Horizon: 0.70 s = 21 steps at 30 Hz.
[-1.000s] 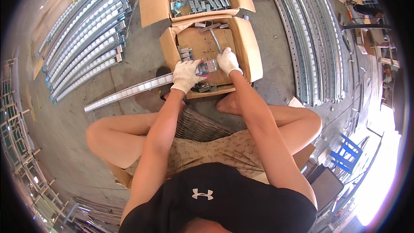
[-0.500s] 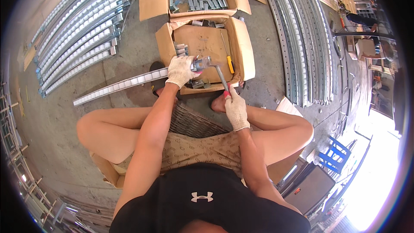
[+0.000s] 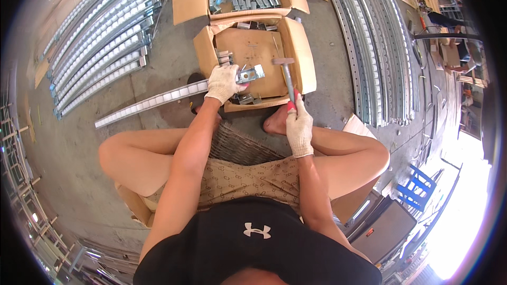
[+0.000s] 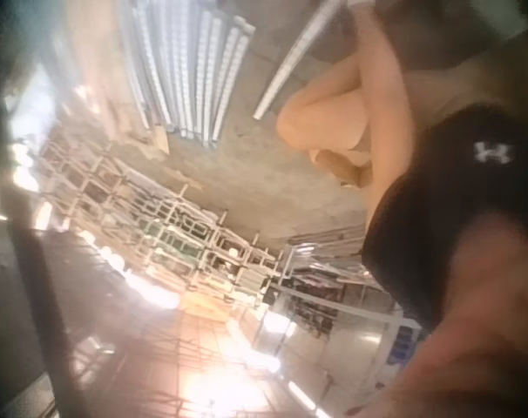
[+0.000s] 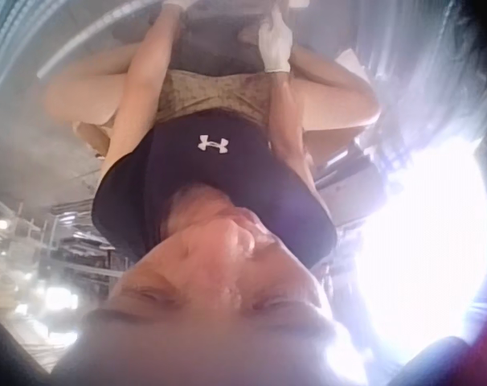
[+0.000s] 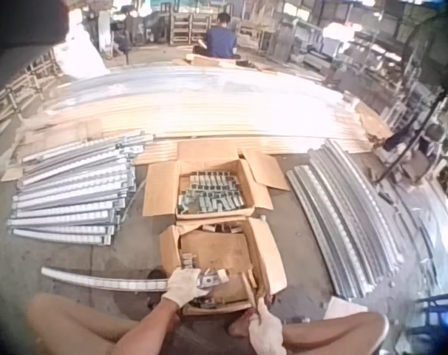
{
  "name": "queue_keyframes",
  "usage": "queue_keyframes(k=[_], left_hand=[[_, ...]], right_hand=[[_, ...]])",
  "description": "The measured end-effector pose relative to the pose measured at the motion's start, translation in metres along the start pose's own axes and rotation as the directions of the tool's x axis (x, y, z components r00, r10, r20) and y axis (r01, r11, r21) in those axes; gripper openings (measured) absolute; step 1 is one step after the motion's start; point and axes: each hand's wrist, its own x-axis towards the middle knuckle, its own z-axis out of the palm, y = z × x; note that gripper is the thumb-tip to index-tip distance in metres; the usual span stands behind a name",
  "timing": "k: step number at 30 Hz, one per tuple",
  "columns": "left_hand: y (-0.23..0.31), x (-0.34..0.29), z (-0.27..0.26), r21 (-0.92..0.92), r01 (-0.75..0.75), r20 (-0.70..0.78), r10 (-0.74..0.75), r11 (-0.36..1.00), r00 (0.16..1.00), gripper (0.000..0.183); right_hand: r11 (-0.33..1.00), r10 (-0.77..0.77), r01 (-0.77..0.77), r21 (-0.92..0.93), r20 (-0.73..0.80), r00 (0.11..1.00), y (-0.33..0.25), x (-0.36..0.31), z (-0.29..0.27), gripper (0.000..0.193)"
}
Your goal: The person assembles metal components by hand and with a hammer, attaching brackets to long perforated metal rails and securing them.
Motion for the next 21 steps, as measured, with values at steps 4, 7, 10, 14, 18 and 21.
queue_keyframes(k=[4,7,10,14,18,21], left_hand=[[-0.005,-0.001,0.004,0.010,-0.037,-0.026,0.037,0.999,0.999,0.062],[-0.008,-0.002,0.008,0.079,-0.060,-0.014,0.061,0.995,0.998,0.062],[-0.005,-0.001,0.006,0.068,-0.061,-0.010,0.062,0.996,0.998,0.063],[-0.003,0.000,0.004,0.053,-0.055,0.002,0.055,0.997,0.998,0.063],[0.000,-0.002,0.002,0.023,-0.001,-0.011,0.001,1.000,1.000,0.065],[0.002,-0.003,0.005,-0.002,-0.028,-0.072,0.028,1.000,0.997,0.068]], right_hand=[[0.968,0.033,-0.037,0.246,0.020,0.999,0.047,0.026,0.017,0.048],[0.706,0.351,-0.507,0.494,0.378,0.857,0.026,0.033,0.000,0.049],[0.639,0.421,-0.620,0.455,0.468,0.777,0.021,0.044,0.006,0.053],[0.603,0.391,-0.698,0.386,0.620,0.680,0.033,0.055,0.026,0.053],[0.686,0.380,-0.630,0.363,0.560,0.736,0.014,0.042,0.030,0.051],[0.767,0.335,-0.533,0.357,0.486,0.807,0.014,0.033,0.033,0.049]])
